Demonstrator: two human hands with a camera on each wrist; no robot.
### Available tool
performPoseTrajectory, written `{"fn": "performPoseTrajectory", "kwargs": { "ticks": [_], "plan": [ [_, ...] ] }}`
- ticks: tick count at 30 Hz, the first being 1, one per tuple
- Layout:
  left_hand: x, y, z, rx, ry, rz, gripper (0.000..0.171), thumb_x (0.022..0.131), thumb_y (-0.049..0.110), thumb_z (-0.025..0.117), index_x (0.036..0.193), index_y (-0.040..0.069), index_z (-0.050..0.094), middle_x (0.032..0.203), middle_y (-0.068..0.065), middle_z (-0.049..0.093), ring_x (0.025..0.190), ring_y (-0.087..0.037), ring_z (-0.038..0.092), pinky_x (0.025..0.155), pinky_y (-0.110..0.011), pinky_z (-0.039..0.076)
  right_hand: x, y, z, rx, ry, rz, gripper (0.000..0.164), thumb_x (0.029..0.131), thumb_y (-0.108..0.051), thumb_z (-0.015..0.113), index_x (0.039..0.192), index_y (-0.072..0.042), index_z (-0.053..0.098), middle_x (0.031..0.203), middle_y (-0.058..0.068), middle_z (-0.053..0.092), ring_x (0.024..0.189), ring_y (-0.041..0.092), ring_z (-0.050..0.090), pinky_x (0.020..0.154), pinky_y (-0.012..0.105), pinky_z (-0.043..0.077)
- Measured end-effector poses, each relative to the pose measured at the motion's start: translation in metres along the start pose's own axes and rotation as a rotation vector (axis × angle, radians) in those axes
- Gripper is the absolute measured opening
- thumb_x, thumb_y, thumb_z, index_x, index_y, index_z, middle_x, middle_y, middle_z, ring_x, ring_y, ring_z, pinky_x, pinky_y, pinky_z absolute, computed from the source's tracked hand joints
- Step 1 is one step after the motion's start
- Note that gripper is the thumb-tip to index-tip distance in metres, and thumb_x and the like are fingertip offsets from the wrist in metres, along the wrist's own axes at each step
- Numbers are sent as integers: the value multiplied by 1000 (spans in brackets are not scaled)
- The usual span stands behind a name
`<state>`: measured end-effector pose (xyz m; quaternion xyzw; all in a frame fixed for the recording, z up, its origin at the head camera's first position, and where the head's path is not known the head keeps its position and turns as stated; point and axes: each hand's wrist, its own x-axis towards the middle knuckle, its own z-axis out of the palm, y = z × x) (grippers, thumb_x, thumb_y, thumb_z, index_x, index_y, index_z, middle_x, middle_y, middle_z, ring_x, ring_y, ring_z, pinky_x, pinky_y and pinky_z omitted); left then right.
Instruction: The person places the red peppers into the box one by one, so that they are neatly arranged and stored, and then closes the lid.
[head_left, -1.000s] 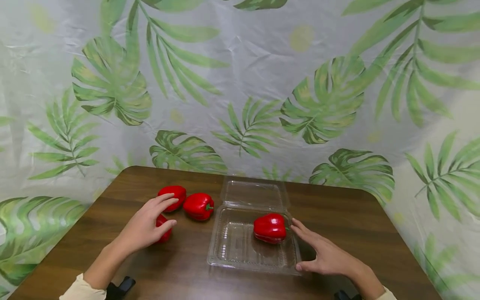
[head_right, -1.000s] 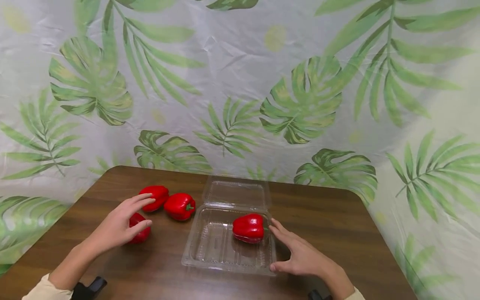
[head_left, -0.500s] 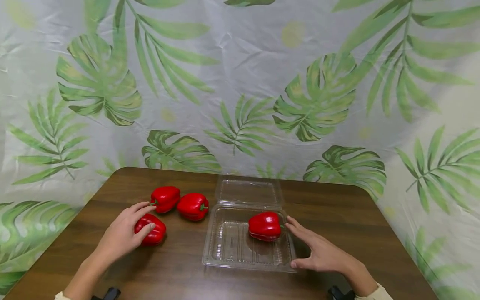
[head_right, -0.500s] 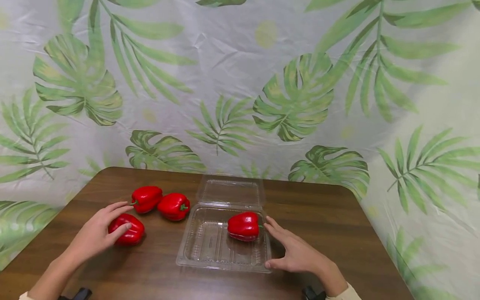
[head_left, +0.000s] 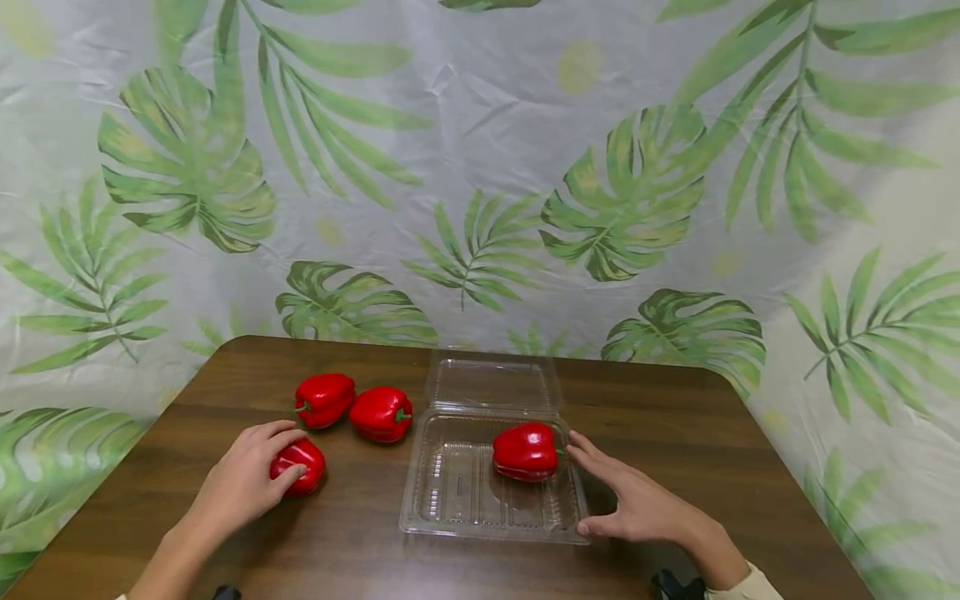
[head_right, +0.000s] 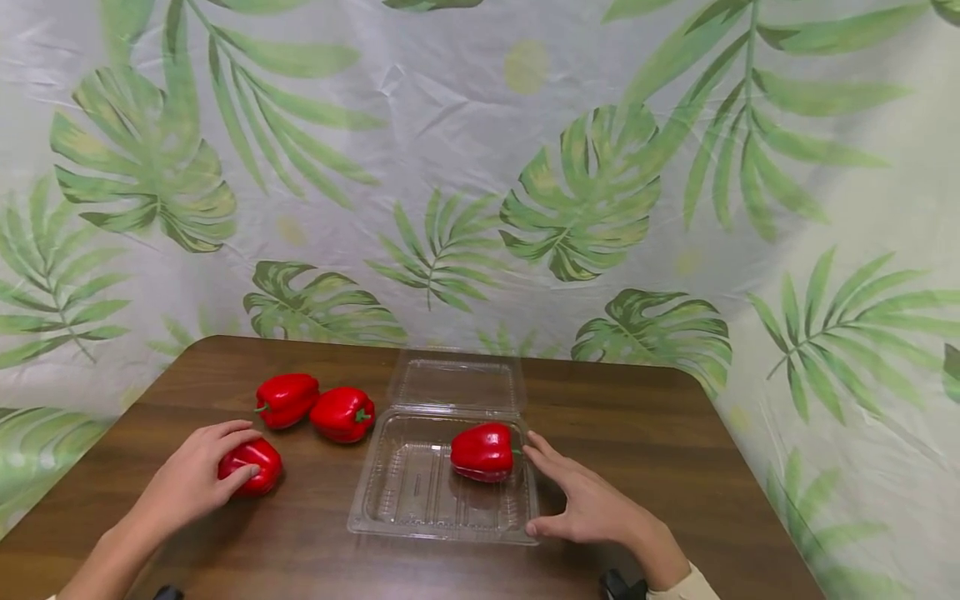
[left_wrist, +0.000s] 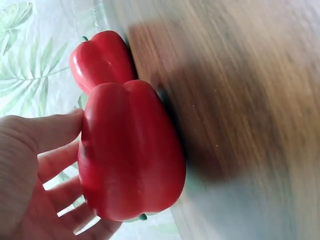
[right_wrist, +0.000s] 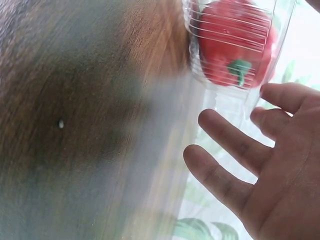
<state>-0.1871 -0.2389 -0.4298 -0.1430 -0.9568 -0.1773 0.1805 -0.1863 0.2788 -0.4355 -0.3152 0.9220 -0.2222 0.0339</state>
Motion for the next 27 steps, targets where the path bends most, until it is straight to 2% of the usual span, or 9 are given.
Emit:
{"fn": "performPoseTrajectory", "kwargs": {
  "ticks": [7,9,11,14,17,21,24,27],
  "plan": [
    [-3,-1,-1,-33,-21,31,47,75,12,82,119,2,68,131,-20,62,119,-43,56,96,-61,49,1,-1,-1,2,-11,1,91,84,-46,75,155,-6,32,164,18,26,140,43,43,101,56,49],
    [-3,-2,-1,-12,-16,33,52,73,14,83,121,2,67,131,-20,61,119,-43,56,95,-61,50,0,-1,-1,1,-12,-1,91,84,-45,75,154,-5,33,164,18,26,140,44,43,100,57,49],
    [-3,-2,-1,34,-2,15,58,72,18,84,124,1,64,129,-22,61,115,-43,56,91,-61,51,0,-1,-2,2,-15,0,91,84,-45,75,154,-5,33,163,19,25,140,44,43,100,58,48],
    [-4,-2,-1,107,9,-47,64,71,28,84,124,0,62,120,-24,62,105,-44,56,82,-59,52,0,-1,-3,8,-24,4,91,85,-47,74,155,-6,32,164,19,25,140,45,42,99,62,47],
    [-5,-4,-3,127,4,-89,60,71,31,83,119,2,64,112,-23,63,96,-42,56,75,-55,52,1,0,-3,13,-31,6,92,85,-48,73,155,-7,32,164,19,24,141,46,41,99,65,45],
    [-6,-5,-5,96,-6,-51,55,70,22,83,119,5,66,116,-17,65,95,-36,56,75,-52,53,2,0,-3,10,-32,6,91,85,-48,73,155,-7,31,164,18,24,141,45,41,99,64,46],
    [-7,-5,-7,64,-25,-7,56,69,15,83,122,6,66,122,-14,65,100,-35,56,81,-53,53,3,1,-3,7,-31,5,91,85,-48,73,155,-7,31,164,18,24,141,45,40,100,62,46],
    [-9,-6,-9,33,-49,9,59,70,10,82,125,2,64,127,-17,64,107,-37,55,88,-55,53,3,0,-2,6,-34,4,91,85,-47,73,155,-7,31,164,18,24,142,44,40,100,60,47]
  ]
}}
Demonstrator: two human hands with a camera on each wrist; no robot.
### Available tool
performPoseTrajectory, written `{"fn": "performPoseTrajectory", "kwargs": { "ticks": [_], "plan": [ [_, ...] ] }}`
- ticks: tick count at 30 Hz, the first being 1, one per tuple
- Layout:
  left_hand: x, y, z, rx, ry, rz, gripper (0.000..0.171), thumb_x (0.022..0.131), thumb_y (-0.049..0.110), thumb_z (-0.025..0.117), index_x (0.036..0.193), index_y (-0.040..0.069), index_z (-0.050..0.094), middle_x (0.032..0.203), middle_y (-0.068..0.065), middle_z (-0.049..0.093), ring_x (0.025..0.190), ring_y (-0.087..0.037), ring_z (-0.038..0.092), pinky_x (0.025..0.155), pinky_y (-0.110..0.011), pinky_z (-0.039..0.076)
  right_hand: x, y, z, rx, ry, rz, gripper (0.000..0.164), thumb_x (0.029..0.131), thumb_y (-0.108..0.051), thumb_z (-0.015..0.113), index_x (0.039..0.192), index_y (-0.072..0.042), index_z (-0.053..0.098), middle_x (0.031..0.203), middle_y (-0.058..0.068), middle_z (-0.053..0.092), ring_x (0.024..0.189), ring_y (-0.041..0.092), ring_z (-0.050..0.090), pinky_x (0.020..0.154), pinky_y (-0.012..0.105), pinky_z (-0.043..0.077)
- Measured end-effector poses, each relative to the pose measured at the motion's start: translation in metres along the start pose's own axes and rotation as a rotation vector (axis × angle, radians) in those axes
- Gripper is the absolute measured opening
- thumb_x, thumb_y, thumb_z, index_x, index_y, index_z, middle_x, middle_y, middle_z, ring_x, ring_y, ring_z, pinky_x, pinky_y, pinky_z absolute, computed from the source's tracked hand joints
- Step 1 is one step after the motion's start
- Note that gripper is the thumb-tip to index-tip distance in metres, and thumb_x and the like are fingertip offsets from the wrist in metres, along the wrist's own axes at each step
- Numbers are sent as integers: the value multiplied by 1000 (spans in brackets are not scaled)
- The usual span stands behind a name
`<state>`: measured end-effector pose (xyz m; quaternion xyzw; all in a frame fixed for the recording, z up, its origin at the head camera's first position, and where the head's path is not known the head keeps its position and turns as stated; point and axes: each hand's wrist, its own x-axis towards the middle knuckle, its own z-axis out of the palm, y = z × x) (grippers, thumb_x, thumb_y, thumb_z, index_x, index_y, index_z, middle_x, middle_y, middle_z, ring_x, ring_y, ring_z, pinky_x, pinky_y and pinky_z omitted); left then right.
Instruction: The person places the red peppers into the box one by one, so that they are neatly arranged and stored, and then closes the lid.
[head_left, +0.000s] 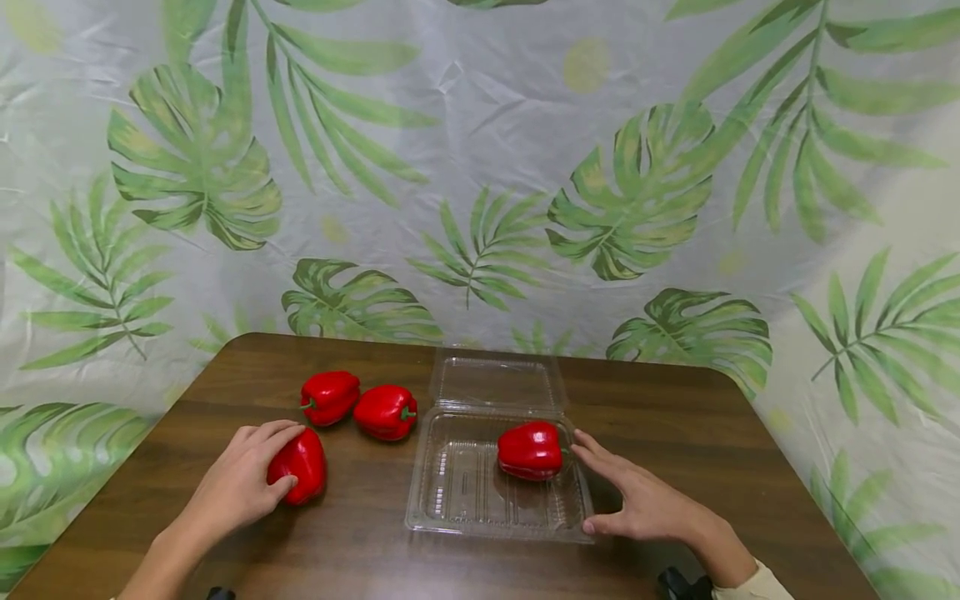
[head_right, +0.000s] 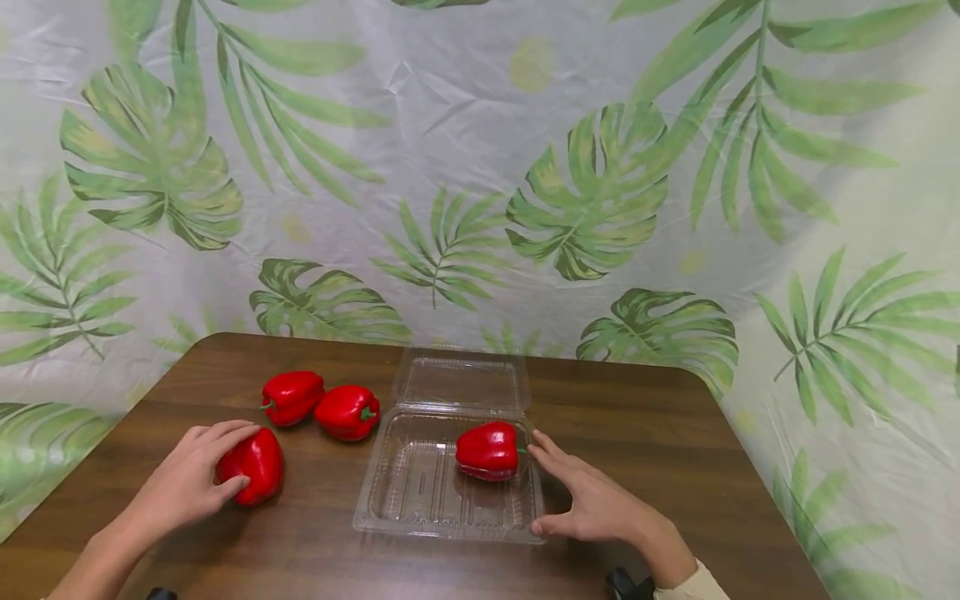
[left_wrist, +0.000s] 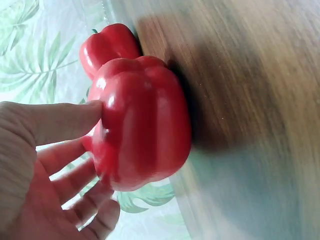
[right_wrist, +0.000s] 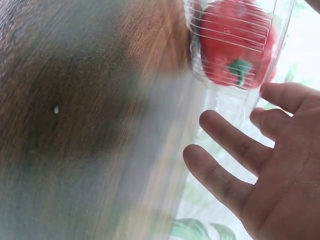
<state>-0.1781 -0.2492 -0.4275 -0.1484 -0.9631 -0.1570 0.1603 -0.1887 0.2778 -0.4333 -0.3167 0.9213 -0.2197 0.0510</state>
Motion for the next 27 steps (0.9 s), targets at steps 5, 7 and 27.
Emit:
{"fn": "performPoseTrajectory", "kwargs": {
  "ticks": [5,7,27],
  "plan": [
    [-1,0,-2,-37,-25,16,60,72,3,77,129,-4,60,133,-21,61,119,-41,54,96,-59,50,1,-2,-2,3,-11,0,90,86,-48,72,155,-6,32,164,19,23,142,44,39,102,60,46],
    [-3,0,-2,-51,-22,30,58,73,0,73,129,-3,60,134,-21,60,122,-41,54,98,-60,48,1,-3,-2,5,-16,0,91,86,-48,72,154,-5,32,164,19,23,143,44,39,102,61,45],
    [-6,-4,1,-171,-146,-3,65,74,13,84,133,11,57,138,-19,57,120,-43,59,90,-62,52,0,-1,-2,-7,-8,-8,90,86,-48,72,155,-6,32,164,19,23,141,45,41,100,62,46]
  ]
}}
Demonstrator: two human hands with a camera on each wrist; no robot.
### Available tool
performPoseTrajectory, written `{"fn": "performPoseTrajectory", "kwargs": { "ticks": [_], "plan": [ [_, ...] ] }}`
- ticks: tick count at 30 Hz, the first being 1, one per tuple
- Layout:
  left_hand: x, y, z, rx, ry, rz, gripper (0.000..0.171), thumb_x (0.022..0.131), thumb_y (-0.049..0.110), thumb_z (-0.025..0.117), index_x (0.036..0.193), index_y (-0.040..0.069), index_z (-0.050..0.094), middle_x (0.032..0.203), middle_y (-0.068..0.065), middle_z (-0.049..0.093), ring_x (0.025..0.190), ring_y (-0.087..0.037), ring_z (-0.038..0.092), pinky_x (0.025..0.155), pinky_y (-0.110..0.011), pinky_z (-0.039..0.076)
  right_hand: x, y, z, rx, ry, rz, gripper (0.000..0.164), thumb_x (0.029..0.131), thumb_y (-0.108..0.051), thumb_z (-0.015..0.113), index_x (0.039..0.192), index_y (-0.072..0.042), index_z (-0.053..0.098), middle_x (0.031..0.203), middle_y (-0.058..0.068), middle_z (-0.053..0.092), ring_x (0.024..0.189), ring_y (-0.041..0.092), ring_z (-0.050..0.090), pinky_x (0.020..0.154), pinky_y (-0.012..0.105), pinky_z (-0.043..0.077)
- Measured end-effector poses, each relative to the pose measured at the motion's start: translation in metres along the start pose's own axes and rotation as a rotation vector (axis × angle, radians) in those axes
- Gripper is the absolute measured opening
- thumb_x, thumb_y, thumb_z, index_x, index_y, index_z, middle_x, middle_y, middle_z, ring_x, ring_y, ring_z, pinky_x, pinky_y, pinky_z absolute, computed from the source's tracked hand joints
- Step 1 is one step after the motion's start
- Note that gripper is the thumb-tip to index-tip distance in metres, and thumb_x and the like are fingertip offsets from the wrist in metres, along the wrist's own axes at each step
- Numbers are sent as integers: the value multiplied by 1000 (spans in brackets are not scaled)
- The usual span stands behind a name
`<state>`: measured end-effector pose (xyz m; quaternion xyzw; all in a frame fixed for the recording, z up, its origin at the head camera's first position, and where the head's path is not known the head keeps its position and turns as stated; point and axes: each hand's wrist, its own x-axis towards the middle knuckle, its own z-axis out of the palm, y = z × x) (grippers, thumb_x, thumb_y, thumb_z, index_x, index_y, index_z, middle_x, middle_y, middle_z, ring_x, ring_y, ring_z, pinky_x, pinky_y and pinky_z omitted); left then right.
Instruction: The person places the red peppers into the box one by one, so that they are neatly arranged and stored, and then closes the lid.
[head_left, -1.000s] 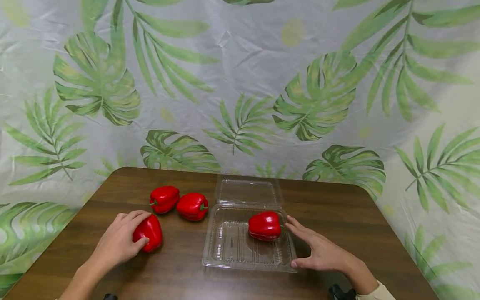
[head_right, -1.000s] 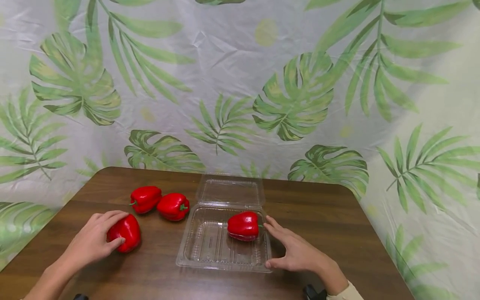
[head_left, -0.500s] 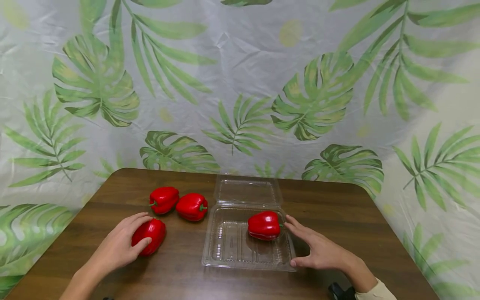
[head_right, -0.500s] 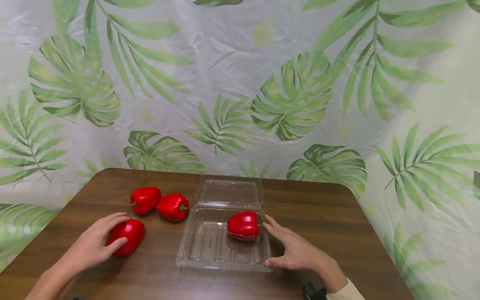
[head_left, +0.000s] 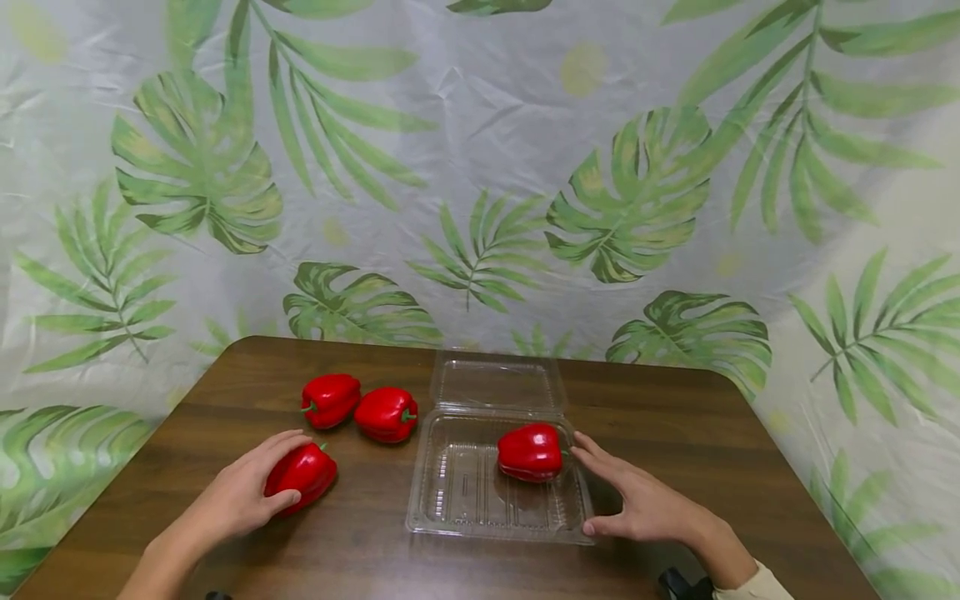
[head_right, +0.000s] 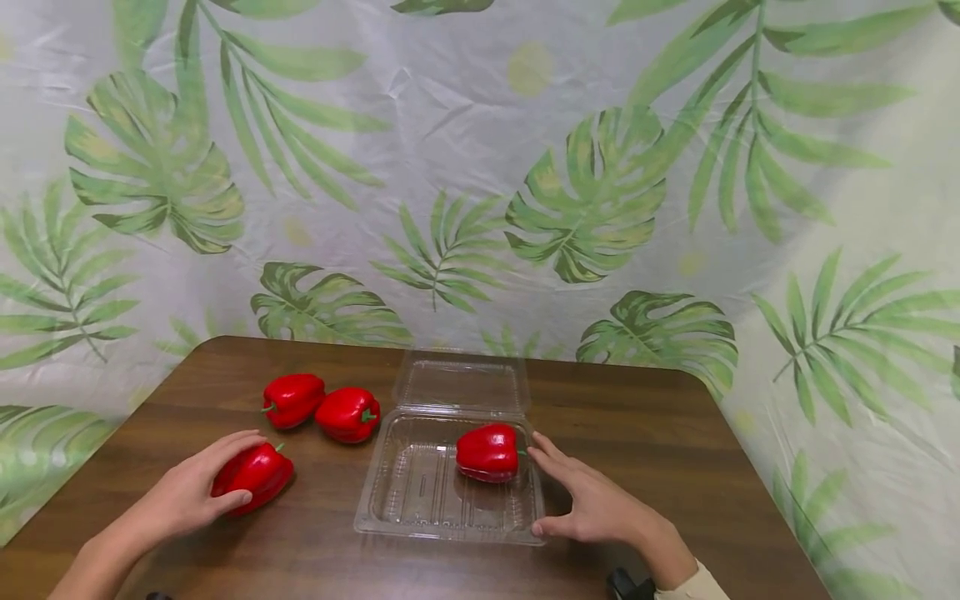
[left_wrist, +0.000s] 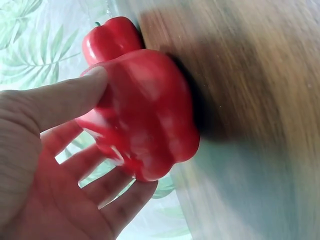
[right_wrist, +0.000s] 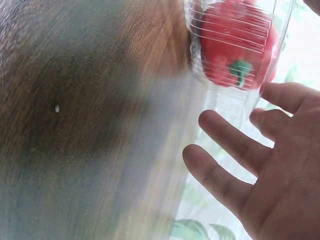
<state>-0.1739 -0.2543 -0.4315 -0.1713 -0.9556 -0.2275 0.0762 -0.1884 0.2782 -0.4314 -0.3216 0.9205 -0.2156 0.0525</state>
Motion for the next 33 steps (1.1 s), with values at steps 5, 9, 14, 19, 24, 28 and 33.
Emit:
{"fn": "performPoseTrajectory", "kwargs": {
  "ticks": [5,9,14,19,24,28,33],
  "plan": [
    [-1,-1,-2,5,-24,-16,67,74,12,84,134,11,55,140,-18,57,118,-42,59,89,-60,52,1,0,0,-4,8,-5,90,86,-48,72,155,-6,32,164,19,23,141,45,41,100,62,47],
    [-2,-2,-4,14,-20,5,67,74,12,83,135,11,55,142,-18,56,120,-43,58,90,-60,52,1,0,0,-6,15,-17,89,86,-47,72,155,-6,32,164,20,24,140,45,42,99,60,48],
    [-2,-2,-3,-21,-36,24,66,75,9,82,135,11,56,145,-21,51,125,-46,55,93,-62,50,-1,2,1,-8,28,-30,90,85,-44,74,155,-6,33,163,21,26,139,46,43,98,57,50],
    [-4,-1,-3,-27,-36,-5,68,73,9,84,136,13,57,141,-20,53,122,-45,57,91,-62,51,-1,3,3,-4,28,-44,91,84,-42,76,155,-7,31,163,21,25,139,47,42,99,55,50],
    [-3,-2,-3,-15,-22,7,72,71,7,85,137,13,56,141,-18,55,122,-43,57,92,-62,50,-1,3,3,-3,30,-39,92,84,-43,75,155,-6,31,163,21,25,139,46,42,98,59,49],
    [-5,-2,-2,-11,-14,12,71,71,7,85,136,13,56,141,-18,55,123,-43,56,93,-63,50,-1,2,2,5,16,-25,92,85,-45,74,155,-6,31,163,20,24,140,46,41,98,61,48],
    [-7,-3,-1,-7,-10,18,71,72,8,85,136,13,56,141,-18,56,123,-44,55,92,-64,50,-1,0,1,9,8,-12,91,85,-46,74,155,-7,31,164,20,24,141,45,40,99,61,48]
  ]
}}
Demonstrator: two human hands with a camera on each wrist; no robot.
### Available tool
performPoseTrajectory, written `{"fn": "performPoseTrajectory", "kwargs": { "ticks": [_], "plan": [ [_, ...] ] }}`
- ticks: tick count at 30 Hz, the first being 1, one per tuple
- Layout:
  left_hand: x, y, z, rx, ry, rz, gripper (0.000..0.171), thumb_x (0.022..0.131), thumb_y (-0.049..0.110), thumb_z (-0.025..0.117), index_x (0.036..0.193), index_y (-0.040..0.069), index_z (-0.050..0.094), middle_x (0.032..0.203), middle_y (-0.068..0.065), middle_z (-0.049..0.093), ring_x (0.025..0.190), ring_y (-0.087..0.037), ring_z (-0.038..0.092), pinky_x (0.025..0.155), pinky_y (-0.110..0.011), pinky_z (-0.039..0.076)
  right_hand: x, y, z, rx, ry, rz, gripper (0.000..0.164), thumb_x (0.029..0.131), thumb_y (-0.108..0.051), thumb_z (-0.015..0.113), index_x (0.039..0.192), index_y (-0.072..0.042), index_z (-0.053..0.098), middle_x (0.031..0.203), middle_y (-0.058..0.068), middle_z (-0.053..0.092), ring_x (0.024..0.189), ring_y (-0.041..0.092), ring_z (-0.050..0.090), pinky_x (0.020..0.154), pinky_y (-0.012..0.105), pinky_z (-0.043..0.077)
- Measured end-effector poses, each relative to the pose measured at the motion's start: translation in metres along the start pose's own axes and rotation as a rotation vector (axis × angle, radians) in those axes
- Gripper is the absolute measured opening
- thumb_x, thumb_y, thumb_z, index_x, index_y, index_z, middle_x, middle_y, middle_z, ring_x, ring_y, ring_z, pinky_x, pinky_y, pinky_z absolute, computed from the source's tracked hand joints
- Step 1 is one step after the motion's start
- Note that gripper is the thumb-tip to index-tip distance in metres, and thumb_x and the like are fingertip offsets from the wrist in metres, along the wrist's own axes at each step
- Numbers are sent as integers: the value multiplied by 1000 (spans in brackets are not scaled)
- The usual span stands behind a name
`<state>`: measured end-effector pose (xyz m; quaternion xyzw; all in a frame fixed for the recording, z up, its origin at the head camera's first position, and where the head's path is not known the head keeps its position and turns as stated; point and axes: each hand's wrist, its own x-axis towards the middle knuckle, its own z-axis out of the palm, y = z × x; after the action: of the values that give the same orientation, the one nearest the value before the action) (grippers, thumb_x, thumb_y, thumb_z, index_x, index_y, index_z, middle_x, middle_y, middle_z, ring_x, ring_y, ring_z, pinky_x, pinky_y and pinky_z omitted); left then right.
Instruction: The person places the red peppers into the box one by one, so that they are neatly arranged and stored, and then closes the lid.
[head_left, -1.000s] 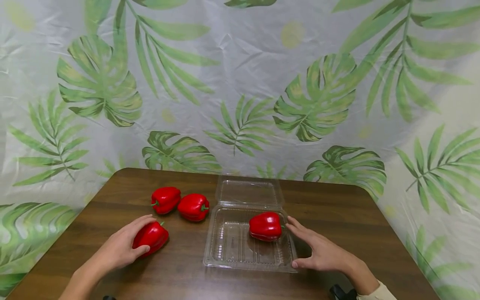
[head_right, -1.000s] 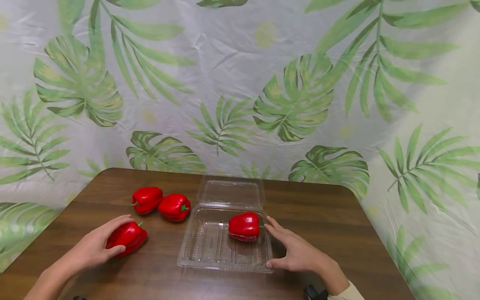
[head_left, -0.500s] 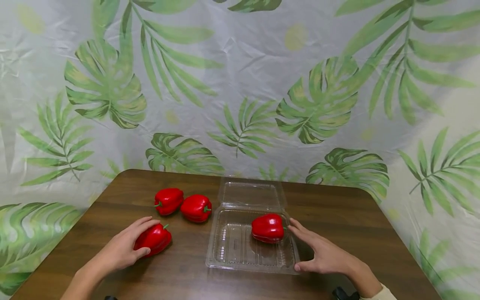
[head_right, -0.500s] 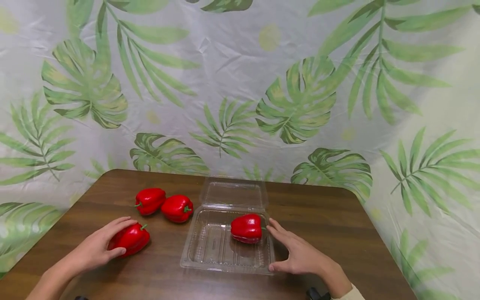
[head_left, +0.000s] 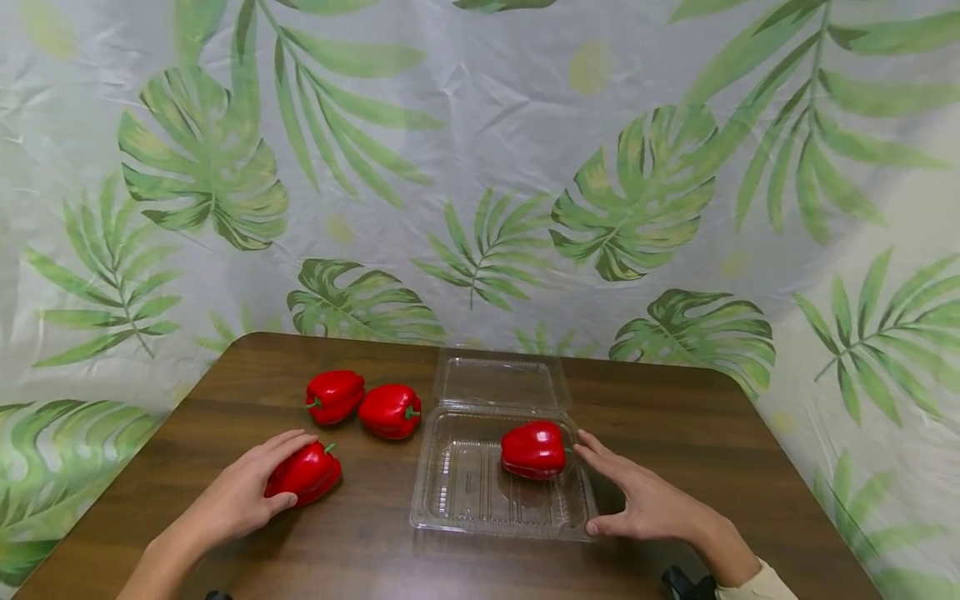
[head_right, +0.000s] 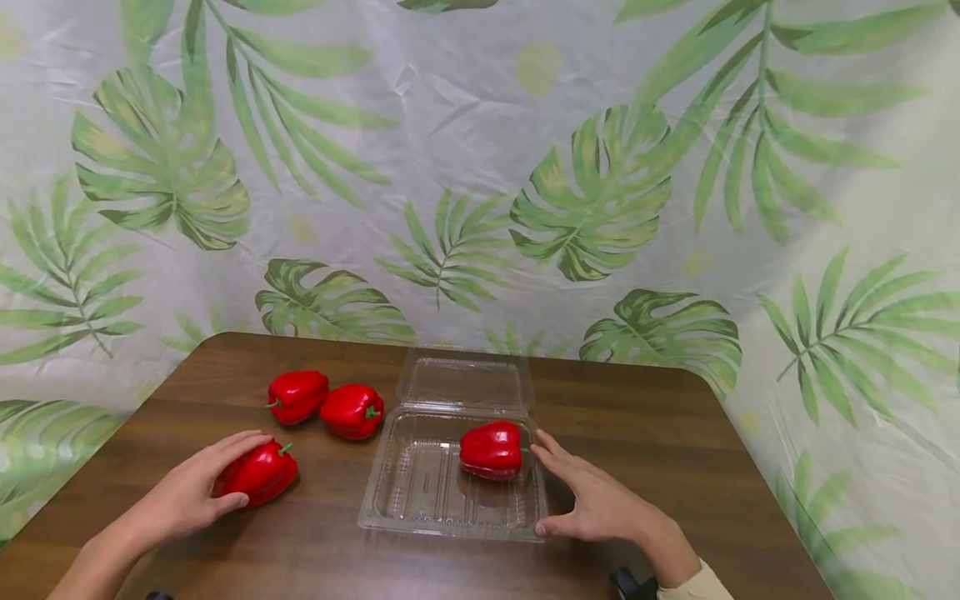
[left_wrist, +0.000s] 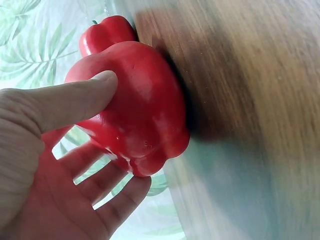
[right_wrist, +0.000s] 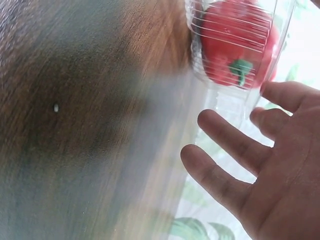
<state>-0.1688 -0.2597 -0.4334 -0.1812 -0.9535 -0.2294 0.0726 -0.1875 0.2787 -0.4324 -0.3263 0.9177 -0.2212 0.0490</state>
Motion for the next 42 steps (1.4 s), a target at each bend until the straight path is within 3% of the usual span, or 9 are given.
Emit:
{"fn": "performPoseTrajectory", "kwargs": {
  "ticks": [4,6,11,14,23,30,34,38,42],
  "plan": [
    [1,-2,0,-10,14,21,71,72,10,85,137,13,56,140,-19,56,122,-44,56,92,-63,50,1,0,0,-2,4,3,92,84,-46,74,155,-6,32,163,20,24,141,45,40,99,61,48],
    [1,-3,1,-46,41,50,73,71,9,86,137,12,55,139,-18,57,119,-42,59,89,-55,55,1,0,1,-3,5,5,92,84,-47,74,155,-6,32,164,20,24,141,45,40,99,61,48],
    [-1,-1,2,-211,135,172,78,69,4,87,139,11,53,136,-16,56,111,-1,59,74,-24,59,1,1,1,0,3,7,92,84,-46,75,155,-6,32,164,20,24,141,45,40,99,60,48],
    [-1,1,0,-230,167,216,79,68,3,87,139,11,53,136,-14,56,113,13,48,76,-20,58,0,1,1,2,7,6,92,84,-44,75,155,-6,31,163,21,24,141,46,40,98,61,48],
    [-1,6,-4,-296,108,197,76,72,6,85,140,9,51,136,-18,56,105,10,54,73,-22,58,0,1,1,0,14,1,92,84,-44,75,155,-8,31,163,21,24,141,46,41,97,62,49],
    [2,14,-1,-187,134,254,78,68,7,88,138,12,54,135,-15,59,115,5,53,79,-21,57,1,0,2,-1,16,-4,92,83,-43,76,155,-7,31,163,22,25,140,46,41,96,62,49],
    [1,26,0,-124,171,294,80,64,6,90,136,14,56,135,-13,60,115,-5,59,79,-25,59,0,0,3,3,20,-6,92,83,-43,76,155,-6,32,162,23,26,139,47,42,97,67,45],
    [2,40,-2,-9,224,289,82,62,10,91,136,19,58,137,-6,59,114,-23,64,82,-35,60,-1,0,4,-10,39,-5,91,83,-46,76,154,-6,34,162,22,28,138,46,43,97,69,43],
    [6,53,-7,29,227,270,81,64,11,90,137,22,57,140,-2,57,118,-25,63,83,-40,60,0,0,3,-24,50,-5,92,82,-47,76,153,-6,35,161,21,28,137,46,43,95,67,45]
  ]
}}
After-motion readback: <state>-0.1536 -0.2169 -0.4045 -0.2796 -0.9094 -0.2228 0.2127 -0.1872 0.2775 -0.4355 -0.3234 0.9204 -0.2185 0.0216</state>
